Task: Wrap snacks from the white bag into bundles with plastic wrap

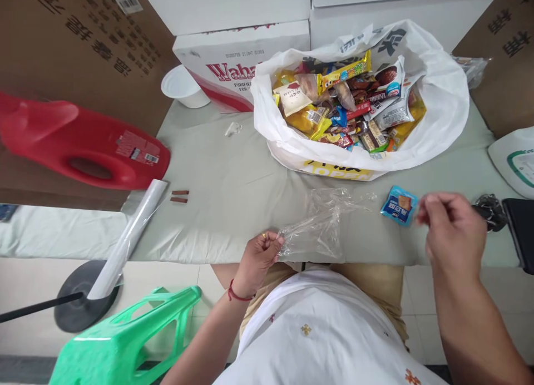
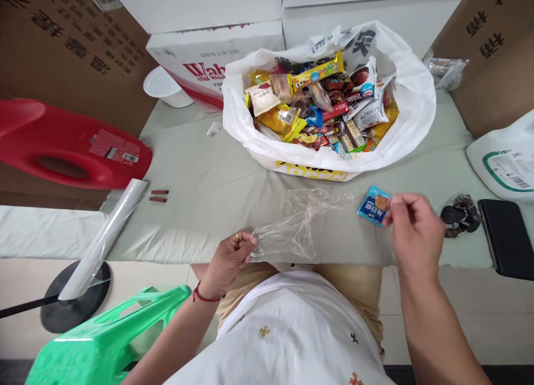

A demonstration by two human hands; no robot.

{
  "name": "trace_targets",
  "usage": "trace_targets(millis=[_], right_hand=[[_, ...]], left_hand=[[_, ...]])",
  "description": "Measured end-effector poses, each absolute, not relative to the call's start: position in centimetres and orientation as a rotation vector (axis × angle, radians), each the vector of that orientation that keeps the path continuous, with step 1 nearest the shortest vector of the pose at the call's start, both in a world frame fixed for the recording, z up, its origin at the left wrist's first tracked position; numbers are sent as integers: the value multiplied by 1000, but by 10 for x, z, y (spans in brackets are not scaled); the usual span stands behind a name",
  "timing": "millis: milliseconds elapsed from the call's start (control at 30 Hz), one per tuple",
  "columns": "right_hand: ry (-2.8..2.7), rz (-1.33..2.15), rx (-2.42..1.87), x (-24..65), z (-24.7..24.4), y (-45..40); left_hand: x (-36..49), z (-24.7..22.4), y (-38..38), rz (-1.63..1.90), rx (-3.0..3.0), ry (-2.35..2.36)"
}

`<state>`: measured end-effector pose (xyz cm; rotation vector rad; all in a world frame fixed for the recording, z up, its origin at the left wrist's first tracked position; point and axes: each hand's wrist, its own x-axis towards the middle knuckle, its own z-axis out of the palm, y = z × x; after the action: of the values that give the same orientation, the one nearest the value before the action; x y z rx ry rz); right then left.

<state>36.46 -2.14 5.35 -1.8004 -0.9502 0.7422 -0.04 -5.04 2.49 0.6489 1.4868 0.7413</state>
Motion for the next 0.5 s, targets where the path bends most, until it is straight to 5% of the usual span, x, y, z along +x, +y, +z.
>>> trace_targets(millis=[200, 500], right_hand=[[-875, 1659, -1748, 307, 48, -75], [-816, 1698, -1651, 282, 39, -61]], left_hand=[[0, 26, -50, 688, 706, 1470], [-4, 31, -54, 765, 623, 1489]])
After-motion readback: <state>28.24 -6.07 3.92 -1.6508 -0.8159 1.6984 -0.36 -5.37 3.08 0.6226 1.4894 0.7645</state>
